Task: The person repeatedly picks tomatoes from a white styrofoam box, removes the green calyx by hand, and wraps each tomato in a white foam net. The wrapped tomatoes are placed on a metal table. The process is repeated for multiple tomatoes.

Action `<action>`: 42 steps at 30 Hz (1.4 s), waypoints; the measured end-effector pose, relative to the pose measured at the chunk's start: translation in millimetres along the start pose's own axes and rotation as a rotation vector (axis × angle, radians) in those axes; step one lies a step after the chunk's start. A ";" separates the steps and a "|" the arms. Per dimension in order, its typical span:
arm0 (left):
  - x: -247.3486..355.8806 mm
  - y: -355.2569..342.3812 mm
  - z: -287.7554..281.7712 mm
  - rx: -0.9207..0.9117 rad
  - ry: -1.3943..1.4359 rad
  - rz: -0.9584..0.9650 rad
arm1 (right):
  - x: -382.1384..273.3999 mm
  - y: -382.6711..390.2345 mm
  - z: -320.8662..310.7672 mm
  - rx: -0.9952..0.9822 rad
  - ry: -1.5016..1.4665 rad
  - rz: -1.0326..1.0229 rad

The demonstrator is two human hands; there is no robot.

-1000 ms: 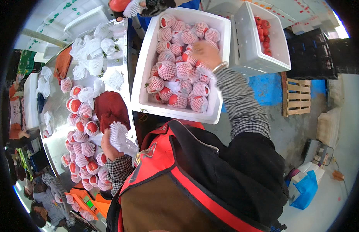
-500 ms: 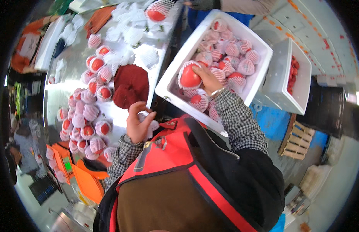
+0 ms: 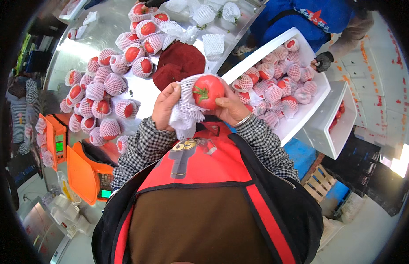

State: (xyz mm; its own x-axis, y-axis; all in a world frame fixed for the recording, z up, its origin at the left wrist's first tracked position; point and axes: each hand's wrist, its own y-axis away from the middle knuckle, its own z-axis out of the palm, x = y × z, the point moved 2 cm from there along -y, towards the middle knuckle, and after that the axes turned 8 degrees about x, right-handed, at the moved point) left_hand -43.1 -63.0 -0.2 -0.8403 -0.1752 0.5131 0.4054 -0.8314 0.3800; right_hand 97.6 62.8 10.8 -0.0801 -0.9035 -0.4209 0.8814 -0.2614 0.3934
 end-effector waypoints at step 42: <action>6.8 14.0 4.1 -0.034 -1.594 0.330 | -2.4 6.3 -24.4 0.150 0.096 -0.190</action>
State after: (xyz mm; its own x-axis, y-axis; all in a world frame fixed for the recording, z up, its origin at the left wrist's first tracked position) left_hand -41.7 -73.6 11.8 0.4887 0.3368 0.8048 0.4561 -0.8850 0.0934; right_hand 114.8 71.6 -5.6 -0.1867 -0.7987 -0.5721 0.7752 -0.4775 0.4136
